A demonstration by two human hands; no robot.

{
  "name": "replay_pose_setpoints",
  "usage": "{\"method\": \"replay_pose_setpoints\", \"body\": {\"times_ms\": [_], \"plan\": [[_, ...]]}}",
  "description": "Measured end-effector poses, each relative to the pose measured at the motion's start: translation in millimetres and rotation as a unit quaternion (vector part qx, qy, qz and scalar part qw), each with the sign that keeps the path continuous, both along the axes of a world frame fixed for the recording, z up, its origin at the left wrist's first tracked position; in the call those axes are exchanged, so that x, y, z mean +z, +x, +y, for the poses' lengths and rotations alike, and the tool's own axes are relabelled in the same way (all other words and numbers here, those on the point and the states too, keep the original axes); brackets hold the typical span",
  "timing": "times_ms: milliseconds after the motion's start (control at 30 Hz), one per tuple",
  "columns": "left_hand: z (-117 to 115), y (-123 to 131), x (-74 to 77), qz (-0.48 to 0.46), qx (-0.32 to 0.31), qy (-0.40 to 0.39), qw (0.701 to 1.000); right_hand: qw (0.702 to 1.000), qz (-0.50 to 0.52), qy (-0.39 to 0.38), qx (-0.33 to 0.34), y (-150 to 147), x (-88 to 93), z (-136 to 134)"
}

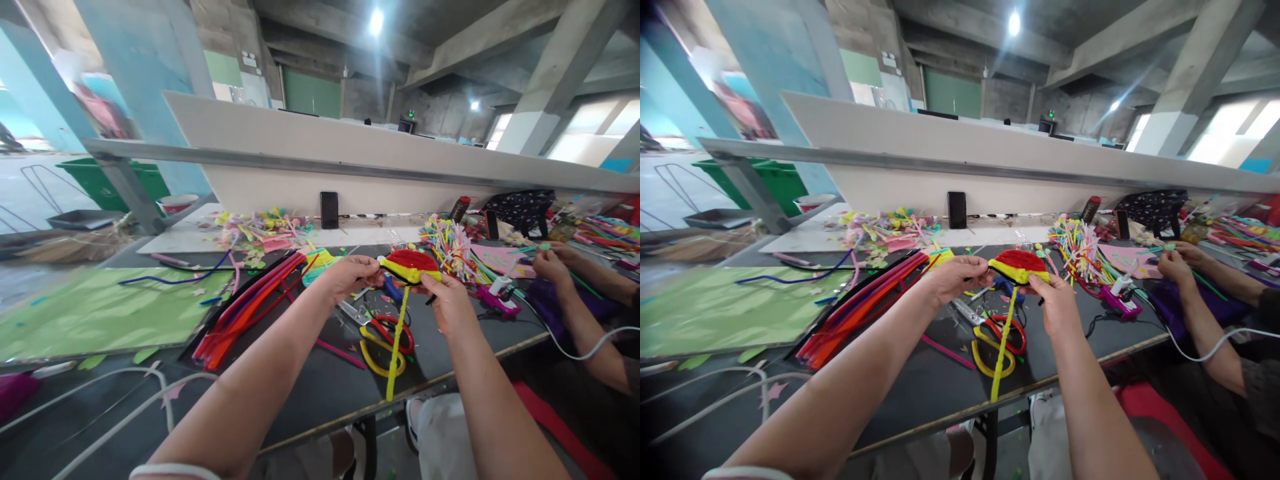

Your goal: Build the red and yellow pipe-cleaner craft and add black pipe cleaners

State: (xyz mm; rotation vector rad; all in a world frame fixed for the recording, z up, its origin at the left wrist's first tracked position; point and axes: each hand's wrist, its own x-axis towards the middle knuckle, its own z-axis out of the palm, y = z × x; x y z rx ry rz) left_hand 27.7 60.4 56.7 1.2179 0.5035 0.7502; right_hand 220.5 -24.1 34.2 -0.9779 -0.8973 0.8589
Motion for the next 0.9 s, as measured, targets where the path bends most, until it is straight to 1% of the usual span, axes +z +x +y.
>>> {"method": "replay_pose_setpoints", "body": {"times_ms": [67, 100, 133, 200, 267, 367, 467, 567, 633, 767, 900], "plan": [[3, -4, 2.4, 0.056, 0.055, 0.097, 0.992, 1.000, -0.018, -0.008, -0.018, 2, -0.5, -2], [4, -6, 4.1, 0.086, 0.090, 0.148, 0.981, 0.999, -0.028, -0.013, -0.024, 3, -0.6, -2], [5, -8, 6.2, 0.119, 0.123, 0.195, 0.966, 0.999, -0.037, -0.019, -0.027, 3, -0.7, -3], [5, -12, 10.3, 0.189, 0.168, 0.274, 0.928, 0.998, -0.046, -0.028, -0.031, 2, -0.7, -3], [2, -13, 13.6, 0.242, 0.188, 0.324, 0.895, 0.998, -0.048, -0.030, -0.033, -1, -0.5, -2], [-3, -12, 15.6, 0.281, 0.190, 0.360, 0.869, 0.998, -0.051, -0.027, -0.032, -5, -0.2, -1], [-5, -9, 15.3, 0.309, 0.200, 0.357, 0.858, 0.997, -0.059, -0.023, -0.034, -7, -0.9, 0], [-5, -7, 13.5, 0.336, 0.206, 0.323, 0.860, 0.996, -0.075, -0.020, -0.031, -8, -3.4, 0], [-3, -5, 10.9, 0.349, 0.199, 0.302, 0.864, 0.996, -0.086, -0.018, -0.030, -9, -5.5, 0], [1, -2, 2.9, 0.337, 0.183, 0.261, 0.886, 0.996, -0.080, -0.020, -0.029, -12, -8.0, 1], [2, 0, -2.0, 0.296, 0.151, 0.213, 0.919, 0.998, -0.055, -0.018, 0.002, -11, -8.0, 3]]}}
